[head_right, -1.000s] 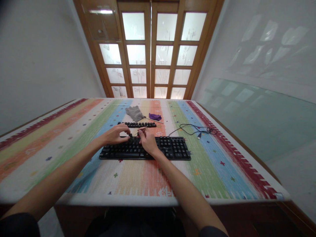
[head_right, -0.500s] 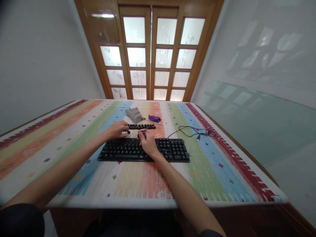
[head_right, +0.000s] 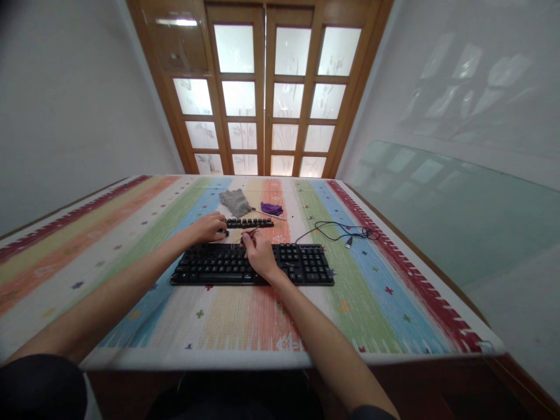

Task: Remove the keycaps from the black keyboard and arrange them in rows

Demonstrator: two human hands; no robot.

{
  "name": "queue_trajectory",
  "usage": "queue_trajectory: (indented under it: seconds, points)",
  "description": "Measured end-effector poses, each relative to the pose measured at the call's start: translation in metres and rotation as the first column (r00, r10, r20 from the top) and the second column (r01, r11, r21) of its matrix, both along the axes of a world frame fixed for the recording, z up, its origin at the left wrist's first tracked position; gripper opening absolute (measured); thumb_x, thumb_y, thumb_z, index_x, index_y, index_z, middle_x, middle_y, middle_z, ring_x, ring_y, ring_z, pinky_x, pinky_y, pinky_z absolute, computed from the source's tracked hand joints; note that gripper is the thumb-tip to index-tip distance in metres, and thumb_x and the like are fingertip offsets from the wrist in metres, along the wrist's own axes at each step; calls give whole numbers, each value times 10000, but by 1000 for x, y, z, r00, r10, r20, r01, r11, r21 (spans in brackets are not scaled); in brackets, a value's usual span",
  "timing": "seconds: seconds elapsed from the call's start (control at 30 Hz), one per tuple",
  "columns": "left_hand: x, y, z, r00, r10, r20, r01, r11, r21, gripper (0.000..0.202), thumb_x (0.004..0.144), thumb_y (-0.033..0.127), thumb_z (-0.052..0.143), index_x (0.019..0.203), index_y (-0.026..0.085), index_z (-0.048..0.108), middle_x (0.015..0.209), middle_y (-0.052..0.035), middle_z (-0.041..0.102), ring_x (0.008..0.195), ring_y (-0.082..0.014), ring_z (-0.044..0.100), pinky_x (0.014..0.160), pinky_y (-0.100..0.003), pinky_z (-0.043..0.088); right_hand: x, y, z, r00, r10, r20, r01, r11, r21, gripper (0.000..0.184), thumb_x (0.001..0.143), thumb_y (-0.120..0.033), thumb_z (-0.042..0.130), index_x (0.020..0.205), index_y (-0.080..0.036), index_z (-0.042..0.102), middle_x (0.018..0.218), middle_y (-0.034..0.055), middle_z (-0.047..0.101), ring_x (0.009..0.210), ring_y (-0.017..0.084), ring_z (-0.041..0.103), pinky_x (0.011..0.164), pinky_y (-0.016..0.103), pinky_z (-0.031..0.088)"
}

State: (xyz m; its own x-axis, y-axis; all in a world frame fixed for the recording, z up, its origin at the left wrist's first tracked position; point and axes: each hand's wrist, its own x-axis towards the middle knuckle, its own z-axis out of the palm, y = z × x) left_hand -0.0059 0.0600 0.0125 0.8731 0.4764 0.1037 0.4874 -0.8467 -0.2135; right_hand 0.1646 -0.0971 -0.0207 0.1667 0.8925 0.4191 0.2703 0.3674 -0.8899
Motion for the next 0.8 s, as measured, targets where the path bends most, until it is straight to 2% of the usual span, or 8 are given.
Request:
queue_trajectory:
  seconds: [0.3, 0.57, 0.8]
  points:
    - [-3, 2, -3, 996, -21, 92, 26, 998, -49, 179, 784, 249, 593, 838, 175, 746, 890, -89, 661, 903, -230, 567, 789, -318, 468, -1, -1, -1, 1000, -12, -3, 12, 1000, -10, 449, 916, -593, 448, 952, -165, 580, 669, 10, 614, 473, 118, 555, 488, 242, 439]
    - [-1, 5, -10, 990, -23, 138, 33, 997, -74, 154, 780, 219, 606, 813, 178, 750, 886, -92, 662, 907, -233, 565, 789, -319, 472, -3, -3, 1, 1000, 2, -18, -2, 1000, -5, 443, 910, -591, 456, 955, -166, 575, 680, 11, 616, 445, 111, 540, 461, 241, 430]
    - [0, 8, -14, 989, 33, 144, -26, 999, -47, 172, 788, 224, 584, 813, 171, 746, 880, -99, 647, 925, -246, 560, 786, -331, 472, -4, -3, -1, 999, 20, -39, -21, 1000, -9, 431, 910, -575, 469, 973, -162, 577, 689, 16, 621, 439, 111, 535, 461, 245, 436]
